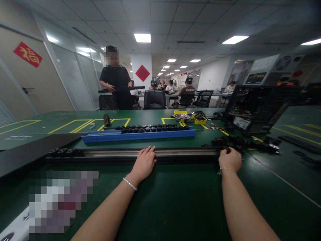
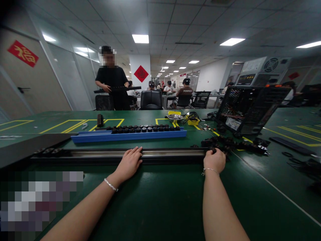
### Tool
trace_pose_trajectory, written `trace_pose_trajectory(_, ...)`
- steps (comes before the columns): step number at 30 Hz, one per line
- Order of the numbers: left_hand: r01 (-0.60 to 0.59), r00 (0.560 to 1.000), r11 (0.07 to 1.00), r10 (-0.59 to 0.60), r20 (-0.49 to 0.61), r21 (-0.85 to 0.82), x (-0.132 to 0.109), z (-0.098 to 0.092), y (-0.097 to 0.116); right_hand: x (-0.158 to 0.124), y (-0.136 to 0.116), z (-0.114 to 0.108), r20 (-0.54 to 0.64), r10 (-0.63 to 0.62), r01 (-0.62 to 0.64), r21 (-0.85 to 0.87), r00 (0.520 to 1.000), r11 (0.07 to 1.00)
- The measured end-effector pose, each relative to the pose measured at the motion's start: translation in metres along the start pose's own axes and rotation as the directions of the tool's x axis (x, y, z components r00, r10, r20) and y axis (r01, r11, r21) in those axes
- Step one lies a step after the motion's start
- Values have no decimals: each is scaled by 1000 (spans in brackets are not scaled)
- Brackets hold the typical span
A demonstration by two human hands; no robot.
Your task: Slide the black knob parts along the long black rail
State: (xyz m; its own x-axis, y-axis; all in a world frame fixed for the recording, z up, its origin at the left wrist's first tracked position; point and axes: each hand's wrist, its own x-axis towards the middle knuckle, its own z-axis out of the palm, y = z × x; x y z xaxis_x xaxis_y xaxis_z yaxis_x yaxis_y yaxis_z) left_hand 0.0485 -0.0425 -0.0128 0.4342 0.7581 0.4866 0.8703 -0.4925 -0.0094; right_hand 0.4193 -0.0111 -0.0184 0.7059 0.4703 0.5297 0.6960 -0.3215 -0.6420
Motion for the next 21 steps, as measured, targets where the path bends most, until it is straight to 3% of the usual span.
trace_pose_trajectory(16,1,1000,1000,-1,-6,4,0,-1,0,18,25,9,-73,-18,19,24,997,1000)
trace_pose_trajectory(21,-1,1000,1000,1,-1,7,0,-1,0,32,43,9,14,111,-111,-13,994,994)
